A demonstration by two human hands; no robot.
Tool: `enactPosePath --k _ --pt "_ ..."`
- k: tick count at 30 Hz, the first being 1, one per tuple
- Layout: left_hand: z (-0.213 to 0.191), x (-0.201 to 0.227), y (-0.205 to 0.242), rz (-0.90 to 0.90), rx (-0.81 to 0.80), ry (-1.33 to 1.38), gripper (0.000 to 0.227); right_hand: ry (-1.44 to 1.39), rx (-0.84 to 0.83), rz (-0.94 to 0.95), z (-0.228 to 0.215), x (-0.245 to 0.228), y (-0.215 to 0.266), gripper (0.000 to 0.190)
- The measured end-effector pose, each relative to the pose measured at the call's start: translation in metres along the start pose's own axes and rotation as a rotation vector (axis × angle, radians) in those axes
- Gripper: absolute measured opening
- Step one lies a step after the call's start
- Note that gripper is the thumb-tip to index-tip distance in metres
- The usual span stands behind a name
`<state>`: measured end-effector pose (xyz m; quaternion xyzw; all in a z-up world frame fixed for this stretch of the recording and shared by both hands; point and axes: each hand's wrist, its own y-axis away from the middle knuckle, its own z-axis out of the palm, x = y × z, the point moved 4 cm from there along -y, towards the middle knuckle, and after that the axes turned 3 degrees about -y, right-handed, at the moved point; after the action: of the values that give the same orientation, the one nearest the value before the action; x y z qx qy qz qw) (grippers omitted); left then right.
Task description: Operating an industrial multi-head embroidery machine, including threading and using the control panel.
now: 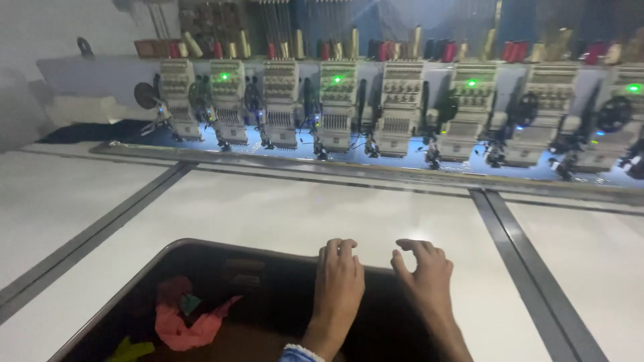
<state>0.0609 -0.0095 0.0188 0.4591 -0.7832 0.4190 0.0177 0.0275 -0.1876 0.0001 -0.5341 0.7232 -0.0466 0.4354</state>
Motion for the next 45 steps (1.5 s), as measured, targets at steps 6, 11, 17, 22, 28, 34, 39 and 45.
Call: enactPosePath --k 6,11,17,22,28,34,39,45 --pt "0.099 -0.128 -0.126 -0.048 -0.031 -0.060 0.020 -0.032 -0.117 0.020 0.146 -0.005 -0.124 0.027" --pt "0.173 -0.232 -0.228 0.006 -0.028 -0.055 0.017 -0.078 -0.122 0.020 0.265 -0.014 -0.222 0.021" --pt "0.248 -0.348 -0.351 -0.041 -0.053 0.076 0.018 -0.108 -0.043 -0.051 0.401 -0.007 -0.343 0.018" --pt "0.310 -0.412 -0.446 -0.066 -0.054 0.132 0.013 -0.071 -0.164 0.116 0.486 -0.001 -0.430 0.021" --pt "0.403 -0.483 -0.559 -0.123 0.038 0.159 0.010 -0.063 -0.177 0.120 0.599 0.041 -0.553 0.024" --pt "0.577 -0.576 -0.677 -0.165 0.121 0.267 0.017 -0.134 -0.076 -0.056 0.726 0.108 -0.700 0.021" --pt "0.695 -0.631 -0.732 -0.328 0.028 0.454 0.046 -0.153 0.021 -0.093 0.787 0.129 -0.786 0.018" --pt "0.737 -0.645 -0.762 -0.640 -0.348 0.770 0.072 -0.191 0.186 -0.267 0.803 0.127 -0.850 0.014"
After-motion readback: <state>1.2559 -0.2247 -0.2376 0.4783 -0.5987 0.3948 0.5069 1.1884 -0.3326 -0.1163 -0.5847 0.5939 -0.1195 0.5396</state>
